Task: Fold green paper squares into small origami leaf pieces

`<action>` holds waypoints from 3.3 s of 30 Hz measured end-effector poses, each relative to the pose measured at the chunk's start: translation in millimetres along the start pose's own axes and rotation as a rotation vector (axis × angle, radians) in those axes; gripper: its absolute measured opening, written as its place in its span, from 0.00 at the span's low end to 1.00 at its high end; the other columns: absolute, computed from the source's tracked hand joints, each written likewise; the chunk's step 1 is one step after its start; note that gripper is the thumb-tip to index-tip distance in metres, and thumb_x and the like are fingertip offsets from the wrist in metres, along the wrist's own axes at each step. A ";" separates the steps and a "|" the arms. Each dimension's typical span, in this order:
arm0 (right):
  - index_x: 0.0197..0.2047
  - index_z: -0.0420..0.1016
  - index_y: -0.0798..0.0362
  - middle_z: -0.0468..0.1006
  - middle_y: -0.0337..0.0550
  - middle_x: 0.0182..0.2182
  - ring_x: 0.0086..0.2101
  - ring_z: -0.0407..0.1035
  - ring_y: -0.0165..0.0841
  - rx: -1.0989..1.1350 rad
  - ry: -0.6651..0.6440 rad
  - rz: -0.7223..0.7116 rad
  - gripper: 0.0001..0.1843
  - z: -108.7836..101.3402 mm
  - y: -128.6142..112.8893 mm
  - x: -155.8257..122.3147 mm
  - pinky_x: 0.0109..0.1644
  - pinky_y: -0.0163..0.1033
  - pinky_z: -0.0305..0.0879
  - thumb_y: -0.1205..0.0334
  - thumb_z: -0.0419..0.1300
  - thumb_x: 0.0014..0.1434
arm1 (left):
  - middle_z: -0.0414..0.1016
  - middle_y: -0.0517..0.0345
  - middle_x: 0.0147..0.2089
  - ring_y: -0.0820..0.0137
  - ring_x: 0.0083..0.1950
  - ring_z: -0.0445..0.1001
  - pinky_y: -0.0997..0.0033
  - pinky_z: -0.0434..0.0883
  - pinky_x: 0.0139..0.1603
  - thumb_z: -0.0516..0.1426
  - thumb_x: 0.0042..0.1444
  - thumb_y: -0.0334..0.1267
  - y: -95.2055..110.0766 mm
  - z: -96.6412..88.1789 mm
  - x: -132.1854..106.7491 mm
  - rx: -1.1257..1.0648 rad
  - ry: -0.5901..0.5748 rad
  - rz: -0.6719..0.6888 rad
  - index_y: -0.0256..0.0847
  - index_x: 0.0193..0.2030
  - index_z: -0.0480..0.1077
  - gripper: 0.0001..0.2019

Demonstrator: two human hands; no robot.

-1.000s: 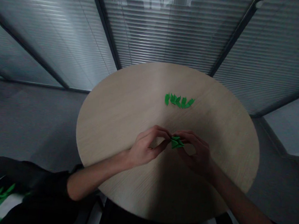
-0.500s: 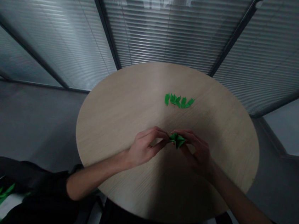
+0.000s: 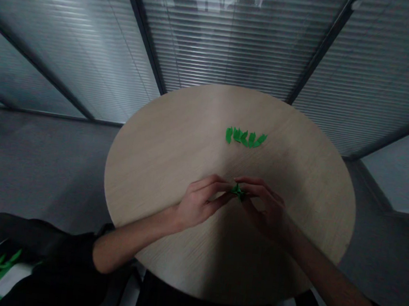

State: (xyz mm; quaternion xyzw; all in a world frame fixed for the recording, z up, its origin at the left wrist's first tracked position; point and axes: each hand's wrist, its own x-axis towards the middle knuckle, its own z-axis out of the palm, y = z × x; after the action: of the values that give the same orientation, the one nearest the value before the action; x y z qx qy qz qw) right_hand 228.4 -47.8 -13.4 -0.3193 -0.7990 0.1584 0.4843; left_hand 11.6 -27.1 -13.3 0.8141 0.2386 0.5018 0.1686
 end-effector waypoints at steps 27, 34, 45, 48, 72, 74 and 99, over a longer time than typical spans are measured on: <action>0.41 0.70 0.50 0.76 0.40 0.31 0.29 0.73 0.31 -0.032 -0.117 0.043 0.07 -6.5 -8.8 7.4 0.33 0.35 0.70 0.71 0.56 0.69 | 0.77 0.54 0.39 0.69 0.37 0.77 0.72 0.75 0.36 0.57 0.72 0.33 -1.4 0.3 0.0 -0.057 -0.107 -0.056 0.38 0.48 0.72 0.03; 0.40 0.70 0.50 0.75 0.40 0.30 0.29 0.72 0.31 -0.039 -0.098 0.025 0.06 -4.4 -6.7 6.5 0.34 0.35 0.69 0.69 0.56 0.69 | 0.77 0.52 0.40 0.68 0.38 0.77 0.70 0.76 0.38 0.55 0.73 0.31 -0.8 -1.5 0.5 -0.087 -0.165 -0.074 0.38 0.50 0.72 0.06; 0.38 0.71 0.50 0.75 0.39 0.30 0.30 0.73 0.31 0.006 -0.109 0.071 0.06 -4.9 -6.5 7.5 0.35 0.35 0.71 0.68 0.57 0.68 | 0.78 0.52 0.39 0.68 0.38 0.78 0.69 0.75 0.39 0.55 0.71 0.31 3.4 -4.2 4.3 -0.174 -0.235 -0.217 0.37 0.45 0.74 0.06; 0.40 0.73 0.50 0.78 0.42 0.35 0.35 0.76 0.32 0.068 -0.087 0.115 0.03 -2.7 -4.3 7.4 0.39 0.36 0.76 0.66 0.59 0.67 | 0.80 0.52 0.40 0.68 0.40 0.79 0.69 0.76 0.40 0.55 0.71 0.31 5.2 -4.7 5.9 -0.243 -0.257 -0.308 0.37 0.44 0.75 0.06; 0.41 0.77 0.51 0.80 0.42 0.35 0.35 0.77 0.30 0.288 -0.062 0.254 0.04 -1.2 -5.8 6.2 0.38 0.34 0.78 0.68 0.63 0.65 | 0.78 0.54 0.37 0.72 0.36 0.76 0.72 0.72 0.36 0.63 0.64 0.39 6.1 -1.6 10.1 -0.528 -0.212 -0.660 0.35 0.43 0.75 0.08; 0.41 0.77 0.51 0.80 0.41 0.35 0.34 0.77 0.30 0.285 -0.069 0.272 0.03 -1.7 -5.7 6.5 0.37 0.34 0.78 0.68 0.63 0.66 | 0.78 0.55 0.37 0.72 0.36 0.76 0.72 0.73 0.36 0.63 0.64 0.39 5.6 -1.7 9.7 -0.539 -0.224 -0.665 0.35 0.43 0.74 0.08; 0.41 0.79 0.49 0.83 0.39 0.30 0.29 0.78 0.31 0.028 0.032 0.131 0.05 -1.5 -7.3 4.3 0.33 0.35 0.76 0.68 0.63 0.66 | 0.78 0.54 0.42 0.69 0.42 0.79 0.69 0.78 0.43 0.62 0.67 0.30 5.4 -0.8 1.9 -0.145 -0.065 -0.163 0.40 0.46 0.73 0.04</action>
State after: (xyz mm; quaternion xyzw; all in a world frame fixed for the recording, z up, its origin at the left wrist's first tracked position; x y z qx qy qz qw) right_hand 225.7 -50.5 -5.7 -0.3663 -0.7663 0.1959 0.4900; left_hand 12.8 -30.4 -8.7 0.7935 0.2616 0.4758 0.2749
